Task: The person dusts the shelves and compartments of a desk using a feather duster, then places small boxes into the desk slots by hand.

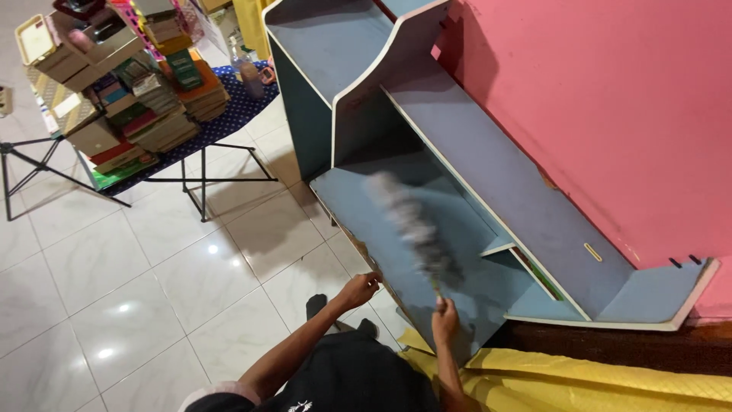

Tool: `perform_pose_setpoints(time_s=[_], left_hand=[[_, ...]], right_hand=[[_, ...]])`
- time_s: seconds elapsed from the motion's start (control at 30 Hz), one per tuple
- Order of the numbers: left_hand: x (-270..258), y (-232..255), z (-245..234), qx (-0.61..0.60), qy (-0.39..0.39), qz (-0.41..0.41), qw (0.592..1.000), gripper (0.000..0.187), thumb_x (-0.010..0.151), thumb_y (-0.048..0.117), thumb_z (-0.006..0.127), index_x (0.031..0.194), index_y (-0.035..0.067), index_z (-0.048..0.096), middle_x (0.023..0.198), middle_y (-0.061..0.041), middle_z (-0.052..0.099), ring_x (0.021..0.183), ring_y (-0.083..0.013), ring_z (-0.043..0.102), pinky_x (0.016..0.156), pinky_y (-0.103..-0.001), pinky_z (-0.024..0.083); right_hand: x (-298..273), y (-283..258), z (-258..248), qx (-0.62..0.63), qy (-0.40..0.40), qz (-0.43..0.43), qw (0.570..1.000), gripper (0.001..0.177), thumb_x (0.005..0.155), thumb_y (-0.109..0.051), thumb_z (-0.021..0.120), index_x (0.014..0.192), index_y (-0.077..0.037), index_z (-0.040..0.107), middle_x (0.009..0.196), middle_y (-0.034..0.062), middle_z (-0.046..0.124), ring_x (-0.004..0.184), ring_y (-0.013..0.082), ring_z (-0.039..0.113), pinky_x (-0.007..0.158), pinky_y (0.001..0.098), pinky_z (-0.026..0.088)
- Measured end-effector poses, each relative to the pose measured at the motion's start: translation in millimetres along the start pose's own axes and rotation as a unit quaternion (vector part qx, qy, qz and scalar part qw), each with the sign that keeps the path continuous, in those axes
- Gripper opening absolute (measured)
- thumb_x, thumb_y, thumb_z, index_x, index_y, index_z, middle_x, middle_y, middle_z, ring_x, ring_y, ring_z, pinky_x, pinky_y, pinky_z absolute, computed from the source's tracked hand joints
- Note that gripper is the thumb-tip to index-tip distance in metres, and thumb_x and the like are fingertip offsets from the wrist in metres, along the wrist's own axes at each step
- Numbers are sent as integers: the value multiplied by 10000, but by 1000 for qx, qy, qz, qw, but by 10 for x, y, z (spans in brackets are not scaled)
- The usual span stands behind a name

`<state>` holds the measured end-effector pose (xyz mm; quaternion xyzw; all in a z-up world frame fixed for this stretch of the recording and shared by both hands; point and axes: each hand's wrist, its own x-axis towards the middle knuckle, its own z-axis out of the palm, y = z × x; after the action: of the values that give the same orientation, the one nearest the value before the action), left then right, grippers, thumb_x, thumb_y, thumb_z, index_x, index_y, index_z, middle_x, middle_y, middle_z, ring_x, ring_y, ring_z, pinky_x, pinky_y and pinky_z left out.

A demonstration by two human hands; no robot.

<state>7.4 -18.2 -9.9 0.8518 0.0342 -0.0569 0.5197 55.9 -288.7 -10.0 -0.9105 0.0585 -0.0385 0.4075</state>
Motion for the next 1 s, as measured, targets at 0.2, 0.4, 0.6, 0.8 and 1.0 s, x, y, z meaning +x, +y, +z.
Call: perform_pose_setpoints(time_s=[0.2,0.4,0.6,0.8,1.0], left_hand=[[12,-2,39,-3,-13,-3,1000,244,970,127,592,1161,8,684,1032,-205,757,933,-345,743,826,-424,585],[70,148,79,22,-45,-21,999,259,985,166,574,1150,0,686,1003,-221,750,916,-364,727,827,-450,562],[16,188,49,-41,-17,-13,999,267,980,150,571,1170,1,684,1024,-213,758,953,-348,739,844,-420,570],[-83,90,-46,-46,-18,5,999,257,972,137,593,1156,-25,670,1033,-220,756,923,-355,740,822,-422,578],[-22,-64,0,-37,-57,17,998,250,986,151,596,1166,2,686,1032,-201,760,928,-345,746,822,-421,578]], right_hand=[[-310,351,295,-50,-177,104,977,531,1105,-469,469,954,-2,672,847,285,724,797,399,709,764,487,516],[-629,78,155,29,-233,-92,968,455,979,-407,564,1145,-10,712,1050,216,736,926,349,707,811,443,532],[-410,210,-136,33,-33,59,997,510,1040,-431,483,1136,29,683,987,242,736,901,414,683,779,498,508],[-298,717,136,-75,-143,43,986,578,1008,-514,510,928,26,700,836,256,675,798,398,638,728,465,490],[-599,266,-191,61,-148,-14,987,542,898,-504,660,861,36,665,744,192,664,694,324,629,672,420,495]])
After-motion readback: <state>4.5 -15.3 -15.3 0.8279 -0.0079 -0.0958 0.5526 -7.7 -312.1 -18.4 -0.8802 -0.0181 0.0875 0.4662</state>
